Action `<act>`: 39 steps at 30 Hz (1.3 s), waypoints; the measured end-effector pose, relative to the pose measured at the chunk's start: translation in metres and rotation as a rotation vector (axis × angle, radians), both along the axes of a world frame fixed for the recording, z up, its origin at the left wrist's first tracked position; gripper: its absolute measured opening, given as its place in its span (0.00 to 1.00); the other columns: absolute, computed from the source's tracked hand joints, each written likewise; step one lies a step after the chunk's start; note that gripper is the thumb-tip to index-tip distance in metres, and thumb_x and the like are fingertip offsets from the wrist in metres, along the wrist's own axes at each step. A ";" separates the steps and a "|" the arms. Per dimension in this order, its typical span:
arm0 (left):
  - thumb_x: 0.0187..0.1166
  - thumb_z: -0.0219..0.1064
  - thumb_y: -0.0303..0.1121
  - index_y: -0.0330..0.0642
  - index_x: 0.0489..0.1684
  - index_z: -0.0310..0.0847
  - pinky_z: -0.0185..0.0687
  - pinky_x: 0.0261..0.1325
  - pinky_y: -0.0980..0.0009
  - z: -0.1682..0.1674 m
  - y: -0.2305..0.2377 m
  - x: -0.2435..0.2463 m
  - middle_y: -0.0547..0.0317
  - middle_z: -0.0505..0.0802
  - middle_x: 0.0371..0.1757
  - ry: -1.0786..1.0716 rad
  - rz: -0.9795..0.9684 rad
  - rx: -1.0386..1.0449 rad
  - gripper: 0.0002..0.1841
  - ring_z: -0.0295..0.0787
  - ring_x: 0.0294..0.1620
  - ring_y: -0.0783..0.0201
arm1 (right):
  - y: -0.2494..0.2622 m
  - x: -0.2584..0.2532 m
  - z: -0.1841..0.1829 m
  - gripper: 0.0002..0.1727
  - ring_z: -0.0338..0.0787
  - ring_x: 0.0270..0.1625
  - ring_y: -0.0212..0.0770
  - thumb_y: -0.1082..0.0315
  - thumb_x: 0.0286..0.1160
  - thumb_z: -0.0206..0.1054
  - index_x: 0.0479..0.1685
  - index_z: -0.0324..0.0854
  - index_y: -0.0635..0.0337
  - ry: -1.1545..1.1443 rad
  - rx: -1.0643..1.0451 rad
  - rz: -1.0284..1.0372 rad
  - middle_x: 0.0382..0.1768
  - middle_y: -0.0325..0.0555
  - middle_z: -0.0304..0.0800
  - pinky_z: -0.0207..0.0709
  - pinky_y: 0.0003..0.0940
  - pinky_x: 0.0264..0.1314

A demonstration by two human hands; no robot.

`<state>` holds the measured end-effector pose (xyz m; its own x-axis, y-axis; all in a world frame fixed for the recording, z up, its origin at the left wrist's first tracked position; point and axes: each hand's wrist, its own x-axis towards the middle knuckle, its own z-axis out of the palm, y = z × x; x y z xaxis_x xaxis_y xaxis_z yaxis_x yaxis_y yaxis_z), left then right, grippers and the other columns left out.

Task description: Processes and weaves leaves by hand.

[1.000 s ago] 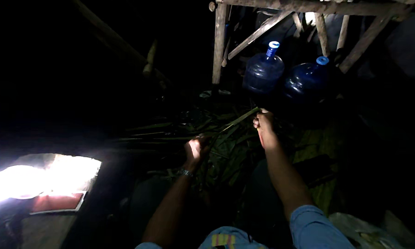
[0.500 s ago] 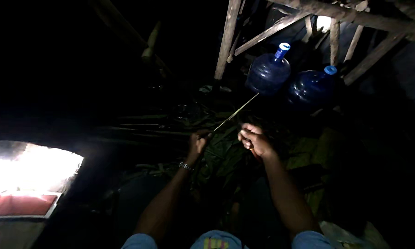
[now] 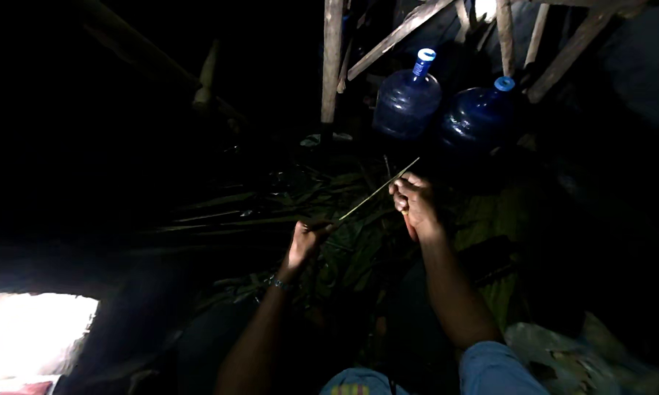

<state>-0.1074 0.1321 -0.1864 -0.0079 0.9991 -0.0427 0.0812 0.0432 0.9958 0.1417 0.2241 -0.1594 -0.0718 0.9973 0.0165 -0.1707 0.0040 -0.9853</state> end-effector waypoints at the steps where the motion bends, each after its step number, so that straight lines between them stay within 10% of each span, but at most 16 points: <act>1: 0.79 0.65 0.21 0.33 0.39 0.90 0.74 0.28 0.85 0.002 -0.001 0.000 0.70 0.90 0.28 0.016 -0.014 -0.013 0.06 0.78 0.23 0.84 | 0.002 0.009 0.003 0.10 0.64 0.12 0.21 0.72 0.89 0.52 0.46 0.80 0.56 0.005 -0.005 -0.050 0.29 0.36 0.85 0.60 0.14 0.13; 7: 0.79 0.66 0.23 0.34 0.42 0.91 0.76 0.27 0.82 -0.002 -0.005 -0.014 0.67 0.91 0.29 0.137 -0.018 -0.089 0.06 0.78 0.21 0.82 | 0.026 0.060 0.001 0.11 0.67 0.13 0.21 0.75 0.90 0.49 0.58 0.75 0.57 0.189 -0.024 -0.375 0.29 0.32 0.83 0.64 0.14 0.12; 12: 0.81 0.66 0.27 0.35 0.46 0.92 0.83 0.41 0.79 -0.005 -0.010 -0.022 0.62 0.94 0.37 0.333 0.011 0.025 0.08 0.86 0.32 0.81 | 0.006 0.046 0.002 0.15 0.64 0.13 0.23 0.66 0.88 0.61 0.69 0.75 0.55 -0.125 0.016 -0.194 0.29 0.37 0.84 0.58 0.18 0.13; 15: 0.84 0.66 0.33 0.42 0.58 0.91 0.84 0.67 0.57 -0.004 -0.015 -0.013 0.53 0.96 0.54 0.637 -0.002 -0.016 0.12 0.93 0.55 0.61 | 0.004 0.033 -0.009 0.26 0.89 0.38 0.35 0.64 0.72 0.76 0.68 0.80 0.63 -0.509 0.332 -0.115 0.46 0.49 0.91 0.86 0.33 0.43; 17: 0.83 0.65 0.30 0.42 0.61 0.91 0.79 0.72 0.50 -0.004 -0.019 -0.005 0.49 0.95 0.58 0.730 -0.021 0.001 0.14 0.92 0.61 0.53 | 0.004 0.025 -0.012 0.26 0.93 0.51 0.50 0.62 0.67 0.81 0.63 0.85 0.64 -0.790 0.406 0.035 0.50 0.57 0.93 0.85 0.54 0.61; 22: 0.81 0.69 0.34 0.38 0.50 0.93 0.87 0.59 0.56 -0.014 -0.018 0.000 0.50 0.97 0.46 0.672 0.045 0.244 0.11 0.95 0.47 0.59 | -0.013 -0.002 -0.008 0.13 0.89 0.35 0.51 0.60 0.72 0.78 0.33 0.88 0.63 -1.087 0.390 0.469 0.28 0.53 0.89 0.80 0.56 0.43; 29: 0.81 0.70 0.34 0.40 0.50 0.94 0.87 0.57 0.48 -0.007 -0.020 -0.015 0.50 0.97 0.46 0.716 0.086 0.197 0.10 0.95 0.46 0.54 | -0.002 0.024 -0.003 0.13 0.92 0.46 0.60 0.61 0.75 0.76 0.38 0.91 0.65 -1.105 0.329 0.280 0.38 0.59 0.93 0.80 0.67 0.54; 34: 0.81 0.70 0.32 0.39 0.48 0.93 0.88 0.53 0.61 -0.010 -0.015 -0.016 0.54 0.96 0.43 0.571 0.187 0.192 0.08 0.93 0.41 0.64 | -0.006 0.026 -0.012 0.25 0.93 0.45 0.60 0.59 0.74 0.77 0.59 0.84 0.71 -0.914 0.546 -0.061 0.45 0.65 0.92 0.84 0.62 0.52; 39: 0.79 0.68 0.25 0.32 0.43 0.91 0.85 0.42 0.81 -0.016 -0.012 0.007 0.59 0.94 0.37 0.226 0.273 0.323 0.07 0.87 0.33 0.80 | -0.044 -0.033 -0.016 0.17 0.82 0.28 0.32 0.67 0.88 0.55 0.63 0.76 0.71 -0.503 0.303 0.459 0.29 0.45 0.85 0.78 0.29 0.35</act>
<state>-0.1009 0.1201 -0.2020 -0.2449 0.9212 0.3023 0.3259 -0.2155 0.9205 0.1085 0.1798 -0.1756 -0.5514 0.8222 0.1414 0.2502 0.3247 -0.9121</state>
